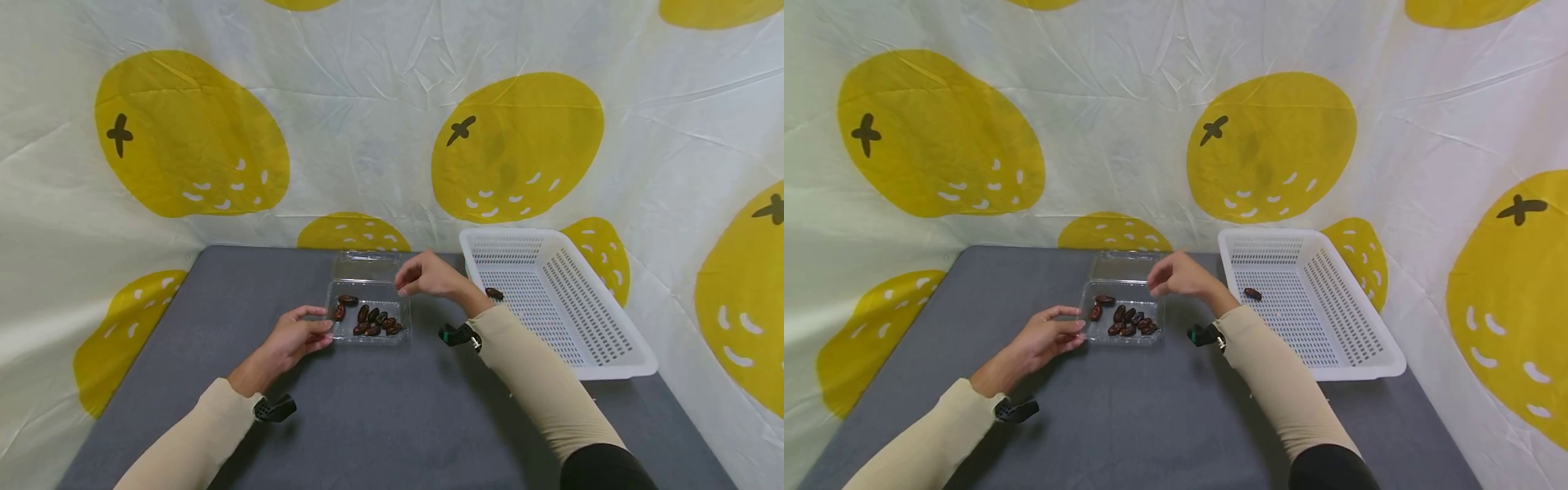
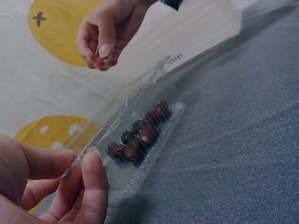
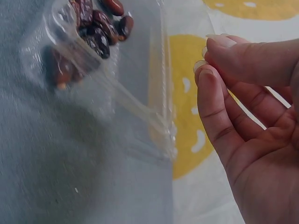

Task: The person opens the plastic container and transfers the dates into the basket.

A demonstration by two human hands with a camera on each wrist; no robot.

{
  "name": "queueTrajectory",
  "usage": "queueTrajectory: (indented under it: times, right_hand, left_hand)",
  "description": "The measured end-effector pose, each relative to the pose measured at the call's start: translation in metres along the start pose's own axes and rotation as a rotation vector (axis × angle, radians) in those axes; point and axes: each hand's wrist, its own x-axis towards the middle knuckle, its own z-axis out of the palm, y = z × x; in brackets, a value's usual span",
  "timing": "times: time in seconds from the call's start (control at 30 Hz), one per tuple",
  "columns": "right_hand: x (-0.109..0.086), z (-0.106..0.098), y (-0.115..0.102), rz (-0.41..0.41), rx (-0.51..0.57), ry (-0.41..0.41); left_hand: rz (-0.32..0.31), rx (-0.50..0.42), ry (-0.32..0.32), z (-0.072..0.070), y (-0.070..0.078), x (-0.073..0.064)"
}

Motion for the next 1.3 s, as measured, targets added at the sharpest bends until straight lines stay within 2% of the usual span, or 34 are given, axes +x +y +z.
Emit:
queueTrajectory:
  times: [0.4,0.7,0.93,1.1,1.3]
  right_hand:
    - [0.013,0.038,-0.004,0.0,-0.008,-0.077]
    - [0.026,0.066,-0.001,-0.044,-0.079,-0.151]
    - [0.034,0.083,0.001,-0.056,-0.172,-0.159]
    - [0.038,0.089,0.003,-0.041,-0.212,-0.13]
    - [0.041,0.096,0.007,-0.045,-0.298,-0.142]
  left_hand:
    - [0.001,-0.008,0.003,0.001,-0.004,0.001]
    - [0.003,-0.009,0.002,0.001,-0.003,0.002]
    - [0.013,-0.007,0.001,0.001,-0.003,0.002]
    - [0.013,-0.008,0.001,0.001,-0.003,0.002]
    - [0.012,-0.005,0.0,0.0,-0.003,0.001]
